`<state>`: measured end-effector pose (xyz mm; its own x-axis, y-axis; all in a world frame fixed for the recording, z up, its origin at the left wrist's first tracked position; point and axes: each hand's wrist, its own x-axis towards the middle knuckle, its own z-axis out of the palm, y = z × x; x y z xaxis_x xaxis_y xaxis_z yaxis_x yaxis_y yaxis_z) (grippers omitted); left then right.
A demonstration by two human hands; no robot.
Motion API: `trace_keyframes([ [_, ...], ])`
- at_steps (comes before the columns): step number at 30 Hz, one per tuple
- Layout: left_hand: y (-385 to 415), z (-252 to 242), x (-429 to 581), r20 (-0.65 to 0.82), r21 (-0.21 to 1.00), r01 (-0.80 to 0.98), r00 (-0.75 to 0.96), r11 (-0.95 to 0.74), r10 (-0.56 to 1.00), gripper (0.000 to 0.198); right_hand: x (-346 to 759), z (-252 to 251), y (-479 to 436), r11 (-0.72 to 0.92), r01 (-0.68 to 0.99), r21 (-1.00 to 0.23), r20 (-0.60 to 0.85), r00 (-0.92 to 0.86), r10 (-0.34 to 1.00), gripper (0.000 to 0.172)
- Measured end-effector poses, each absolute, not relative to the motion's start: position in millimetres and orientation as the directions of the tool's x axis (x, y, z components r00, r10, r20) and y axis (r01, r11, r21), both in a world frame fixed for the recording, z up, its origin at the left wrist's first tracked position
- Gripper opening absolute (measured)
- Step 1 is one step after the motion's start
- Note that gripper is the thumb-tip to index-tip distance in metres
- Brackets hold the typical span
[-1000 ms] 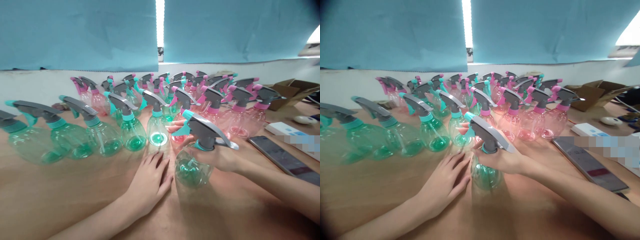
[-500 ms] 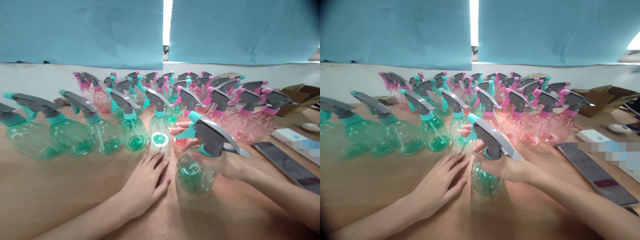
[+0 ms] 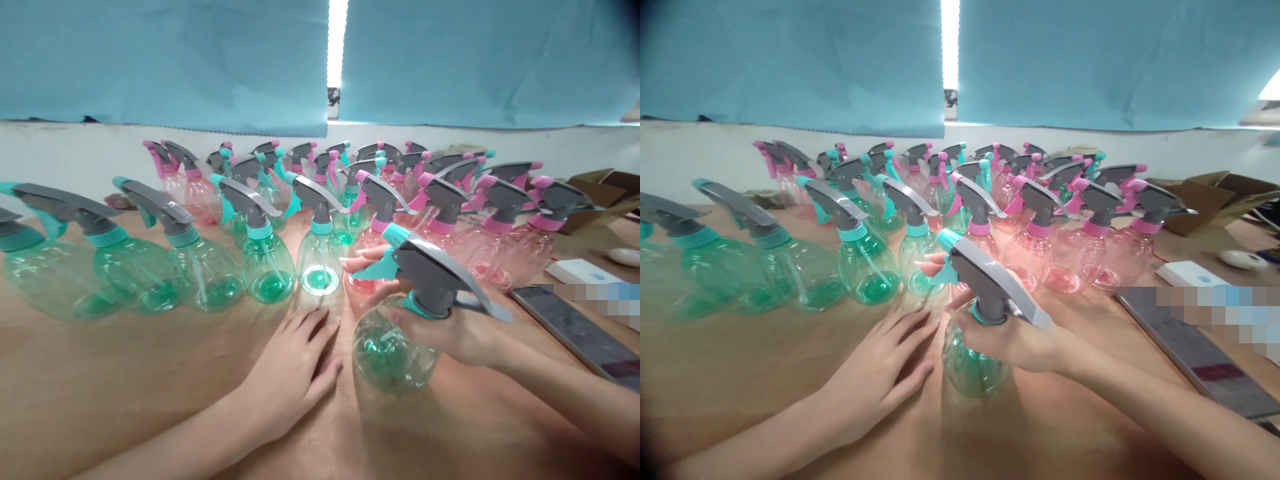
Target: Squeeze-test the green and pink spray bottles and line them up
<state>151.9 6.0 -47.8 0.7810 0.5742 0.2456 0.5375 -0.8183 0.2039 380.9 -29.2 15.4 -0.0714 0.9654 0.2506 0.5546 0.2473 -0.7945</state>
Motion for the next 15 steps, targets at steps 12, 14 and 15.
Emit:
trace_keyframes([
  [12, 5.4, -41.4, 153.5, 0.225, 0.204, 0.538, 0.787, -0.818, 0.574, 0.042, 382.2, 24.5, -34.4, 0.219, 0.533, -0.817, 0.204, -0.088, 0.975, 0.008],
  [14, 5.8, -43.1, 153.2, 0.233, 0.204, 0.536, 0.786, -0.819, 0.573, 0.042, 382.4, 23.3, -34.0, 0.241, 0.529, -0.814, 0.23, -0.089, 0.969, 0.01],
  [15, 6.0, -44.1, 153.0, 0.238, 0.204, 0.536, 0.785, -0.819, 0.573, 0.042, 382.5, 22.7, -33.7, 0.254, 0.524, -0.813, 0.241, -0.094, 0.966, 0.012],
])
